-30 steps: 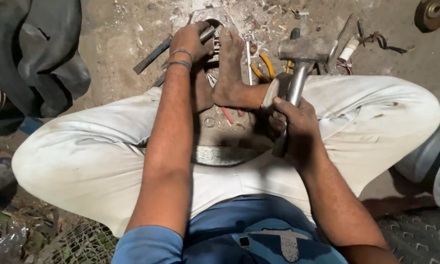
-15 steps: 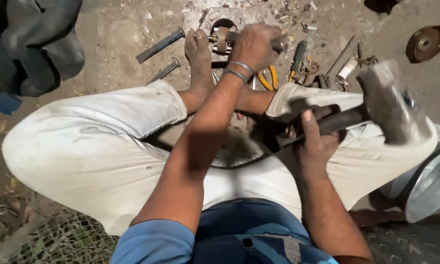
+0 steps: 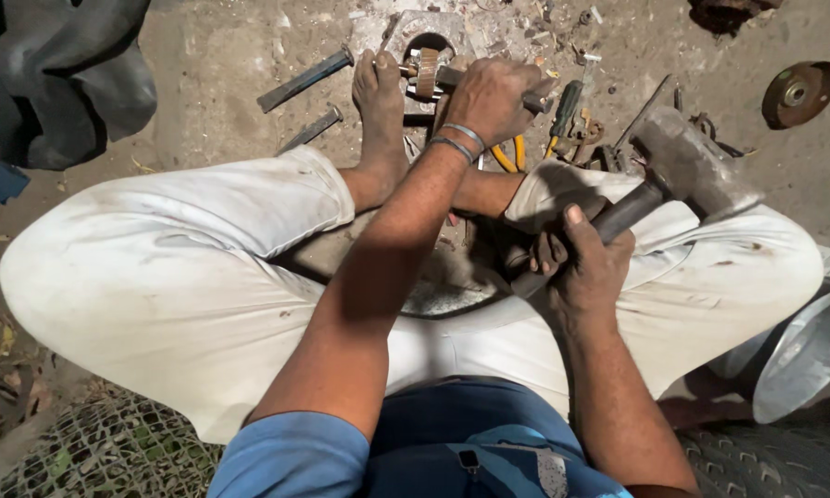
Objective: The person sits on the ground and uses a hammer and chisel to repeatedly strike a small metal component held between their feet. The person adjusts the component's position occasionally while continuing to hammer it.
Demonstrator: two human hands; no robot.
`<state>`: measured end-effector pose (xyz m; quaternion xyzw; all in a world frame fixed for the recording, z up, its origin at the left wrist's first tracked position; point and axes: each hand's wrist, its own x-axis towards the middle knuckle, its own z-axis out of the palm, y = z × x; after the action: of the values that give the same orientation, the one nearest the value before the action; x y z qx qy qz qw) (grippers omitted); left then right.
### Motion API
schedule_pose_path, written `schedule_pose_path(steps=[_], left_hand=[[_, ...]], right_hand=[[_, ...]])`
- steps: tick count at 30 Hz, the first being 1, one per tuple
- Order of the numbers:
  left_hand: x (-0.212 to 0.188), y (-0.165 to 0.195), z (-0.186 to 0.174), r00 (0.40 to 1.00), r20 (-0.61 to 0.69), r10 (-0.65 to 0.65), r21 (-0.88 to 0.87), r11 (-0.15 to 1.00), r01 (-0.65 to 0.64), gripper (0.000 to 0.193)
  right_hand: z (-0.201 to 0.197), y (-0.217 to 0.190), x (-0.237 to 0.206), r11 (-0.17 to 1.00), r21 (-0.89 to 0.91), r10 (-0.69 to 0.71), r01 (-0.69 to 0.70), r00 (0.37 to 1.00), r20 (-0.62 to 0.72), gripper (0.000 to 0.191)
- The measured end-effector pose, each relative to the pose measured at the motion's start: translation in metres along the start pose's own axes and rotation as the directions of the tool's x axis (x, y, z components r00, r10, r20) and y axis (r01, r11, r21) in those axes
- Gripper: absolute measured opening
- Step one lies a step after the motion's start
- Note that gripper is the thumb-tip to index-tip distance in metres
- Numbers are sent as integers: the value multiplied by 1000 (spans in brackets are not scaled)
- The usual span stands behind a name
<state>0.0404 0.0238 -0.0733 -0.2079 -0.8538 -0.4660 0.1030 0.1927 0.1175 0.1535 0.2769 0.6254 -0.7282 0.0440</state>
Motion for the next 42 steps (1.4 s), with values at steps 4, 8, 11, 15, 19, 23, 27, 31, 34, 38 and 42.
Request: schedule_pose_path(steps=[4,8,11,15,19,23,27,31,34,38,42], left_hand=[[3,4,-6,995,14,-104,-5,995,104,24],[6,10,-17,993,-27,-114,-12,993,114,15],[9,12,-19,991,-85,-100,-43,994,96,15],[15,10,-22,978,-43,-202,-98,975,197,12],[14,4,-22,975,-95,-203,-97,976,193,29],[11,-4,-8,963,-157,-220,-96,974,207,29],[16,-13,8,930,-168,-327,-164,940,301,28],[17,-16,7,915,-240,-324,-180,941,286,30],[16,-15,3,907,-262,-329,-200,938,282,26],[15,-13,4,898,-362,-251,-195,962,190,30],[13,-10,4,911,-259,-322,-256,932,256,17]], right_hand=[[-5,5,0,999,-21,32,-32,999,19,23],[-7,5,2,998,-48,35,-33,999,39,24],[-4,2,1,998,-59,26,-23,998,52,24],[-8,7,3,998,-60,13,-11,999,36,22],[-27,20,9,994,-109,19,-16,1000,25,23],[-24,22,7,989,-143,52,-49,998,20,26],[-1,-15,1,975,-221,14,-21,999,-35,20],[-20,-79,4,934,-349,-119,73,987,-111,19],[-48,-127,0,891,-411,-251,195,964,-87,19],[-23,-135,1,822,-443,-426,358,903,-60,20],[43,-94,30,871,-383,-351,309,936,-43,22]])
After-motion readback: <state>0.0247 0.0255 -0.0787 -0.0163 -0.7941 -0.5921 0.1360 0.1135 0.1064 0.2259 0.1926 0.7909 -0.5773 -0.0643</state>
